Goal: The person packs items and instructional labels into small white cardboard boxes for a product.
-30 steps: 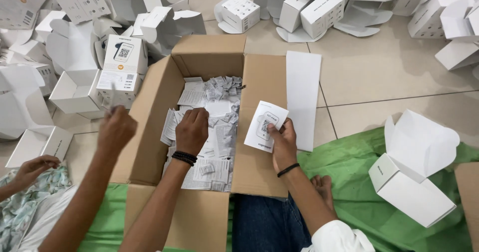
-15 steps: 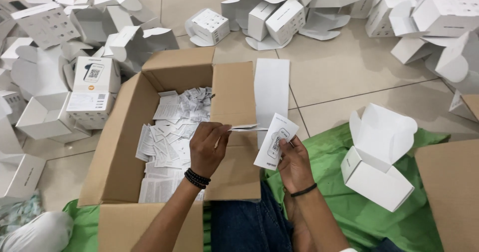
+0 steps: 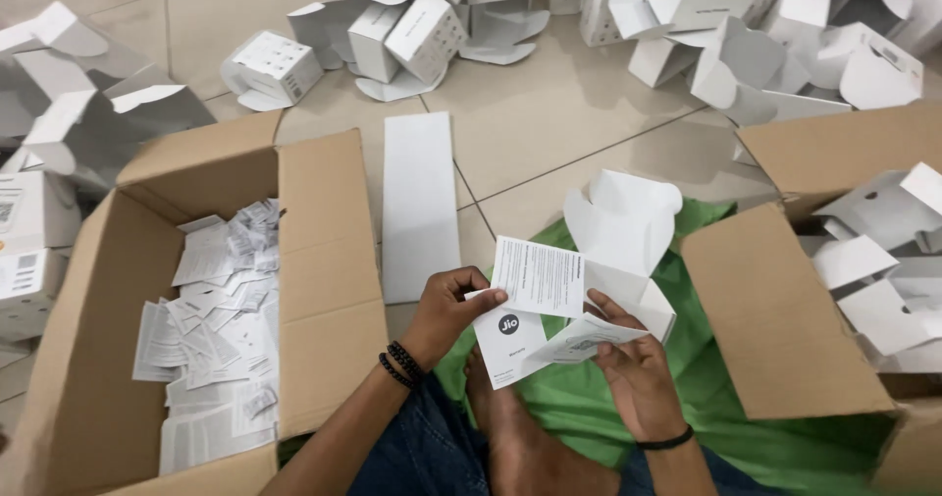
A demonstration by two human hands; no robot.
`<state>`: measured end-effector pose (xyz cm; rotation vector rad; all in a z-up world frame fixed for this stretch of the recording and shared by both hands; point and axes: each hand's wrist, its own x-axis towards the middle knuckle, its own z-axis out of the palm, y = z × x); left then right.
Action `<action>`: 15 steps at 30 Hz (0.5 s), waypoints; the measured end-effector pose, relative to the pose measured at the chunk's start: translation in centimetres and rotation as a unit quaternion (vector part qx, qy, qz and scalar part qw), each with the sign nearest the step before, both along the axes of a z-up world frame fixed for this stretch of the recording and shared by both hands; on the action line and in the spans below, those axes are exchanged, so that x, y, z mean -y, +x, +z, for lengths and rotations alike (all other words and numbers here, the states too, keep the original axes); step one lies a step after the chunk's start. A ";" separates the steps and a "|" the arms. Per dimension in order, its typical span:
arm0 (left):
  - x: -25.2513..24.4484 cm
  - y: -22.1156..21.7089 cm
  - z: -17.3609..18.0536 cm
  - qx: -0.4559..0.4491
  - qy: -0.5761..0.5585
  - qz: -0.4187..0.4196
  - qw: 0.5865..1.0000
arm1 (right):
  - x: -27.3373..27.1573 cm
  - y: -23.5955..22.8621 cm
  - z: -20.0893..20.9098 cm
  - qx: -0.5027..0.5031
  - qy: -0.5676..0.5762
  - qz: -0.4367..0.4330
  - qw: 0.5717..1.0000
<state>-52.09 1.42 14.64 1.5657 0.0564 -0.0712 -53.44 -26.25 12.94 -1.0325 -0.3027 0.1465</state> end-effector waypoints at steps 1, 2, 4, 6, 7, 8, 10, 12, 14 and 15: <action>1.0 0.2 -0.1 -0.005 -0.004 -0.013 1.000 | 0.5 -0.4 -0.1 -0.099 0.026 0.004 0.995; 1.8 0.4 -0.1 -0.010 -0.007 -0.024 1.000 | 0.8 -0.7 -0.1 -0.196 0.055 0.009 0.979; 3.2 0.5 0.3 -0.028 -0.006 -0.026 0.999 | 1.2 -1.0 -2.2 -0.228 0.069 0.015 0.971; 4.0 0.7 0.4 -0.044 -0.002 -0.025 0.999 | 1.4 -1.0 -5.2 -0.259 0.086 0.025 0.962; 4.2 0.8 0.4 -0.037 0.020 -0.012 0.999 | 1.4 -0.9 -7.1 -0.216 0.018 0.026 0.976; 4.3 0.8 0.3 -0.030 0.042 0.002 0.999 | 1.4 -1.0 -9.0 -0.173 -0.050 0.029 0.983; 3.1 1.0 0.3 -0.004 0.057 0.047 0.997 | 0.9 -1.1 -7.8 -0.162 -0.067 0.008 0.984; 0.8 1.0 1.2 0.023 0.070 0.095 0.993 | 0.4 -1.1 -5.5 -0.150 -0.084 -0.010 0.985; -2.5 0.8 3.0 0.106 0.021 0.224 0.968 | -0.2 -1.1 -1.9 -0.187 -0.061 -0.048 0.979; -4.8 0.2 4.3 0.106 0.022 0.227 0.968 | -0.4 -1.1 -1.7 -0.187 -0.061 -0.045 0.979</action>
